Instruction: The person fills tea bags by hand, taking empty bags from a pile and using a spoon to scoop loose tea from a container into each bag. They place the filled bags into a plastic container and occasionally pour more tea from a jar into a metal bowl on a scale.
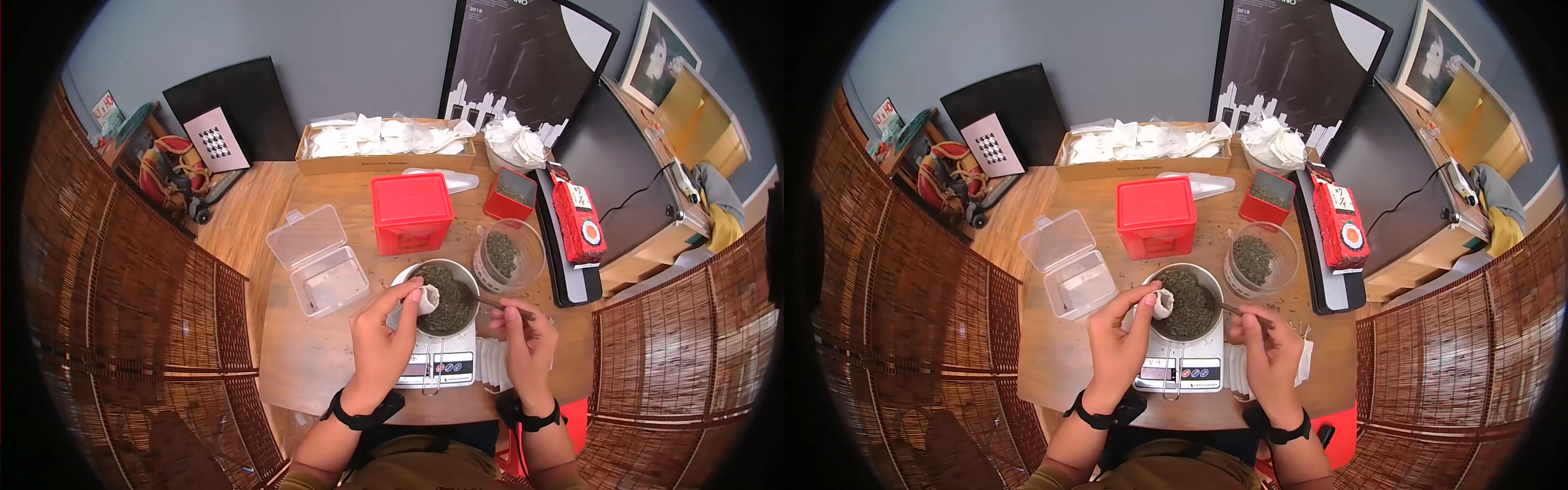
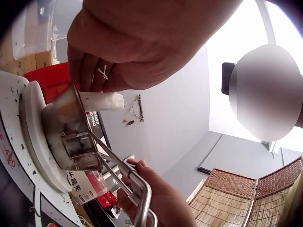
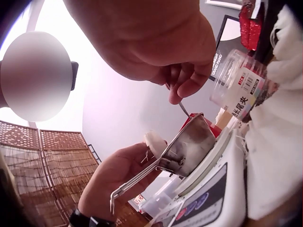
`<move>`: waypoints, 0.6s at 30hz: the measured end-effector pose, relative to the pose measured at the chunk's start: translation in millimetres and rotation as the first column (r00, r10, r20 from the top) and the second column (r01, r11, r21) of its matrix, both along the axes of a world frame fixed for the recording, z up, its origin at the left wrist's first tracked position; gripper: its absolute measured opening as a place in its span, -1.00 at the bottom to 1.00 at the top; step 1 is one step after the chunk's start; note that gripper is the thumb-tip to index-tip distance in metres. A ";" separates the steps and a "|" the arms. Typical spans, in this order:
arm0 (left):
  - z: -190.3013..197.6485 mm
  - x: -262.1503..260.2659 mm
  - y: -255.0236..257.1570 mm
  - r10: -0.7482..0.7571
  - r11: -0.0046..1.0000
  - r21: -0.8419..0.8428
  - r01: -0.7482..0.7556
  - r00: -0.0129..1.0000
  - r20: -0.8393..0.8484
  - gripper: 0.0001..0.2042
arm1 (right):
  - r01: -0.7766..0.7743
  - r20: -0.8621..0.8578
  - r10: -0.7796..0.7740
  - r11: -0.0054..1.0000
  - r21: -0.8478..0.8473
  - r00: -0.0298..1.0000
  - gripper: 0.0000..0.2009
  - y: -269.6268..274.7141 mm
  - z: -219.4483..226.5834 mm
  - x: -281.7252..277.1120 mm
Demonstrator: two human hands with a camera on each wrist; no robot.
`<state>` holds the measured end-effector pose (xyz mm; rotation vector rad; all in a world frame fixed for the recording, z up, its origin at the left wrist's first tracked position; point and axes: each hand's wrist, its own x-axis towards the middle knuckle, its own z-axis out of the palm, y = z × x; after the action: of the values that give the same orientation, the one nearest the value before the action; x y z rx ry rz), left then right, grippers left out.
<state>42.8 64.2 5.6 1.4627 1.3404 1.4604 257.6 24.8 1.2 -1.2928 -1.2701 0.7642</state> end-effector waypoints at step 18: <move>1.9 -0.6 -0.7 -0.018 1.000 0.010 0.018 1.000 -0.007 -0.82 | 0.085 -0.509 -0.141 0.988 -0.132 0.849 -0.75 4.4 -11.9 7.9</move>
<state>42.2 63.5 7.4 1.4845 1.3223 1.4539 265.5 29.2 -10.7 -1.1267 -0.7182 1.0219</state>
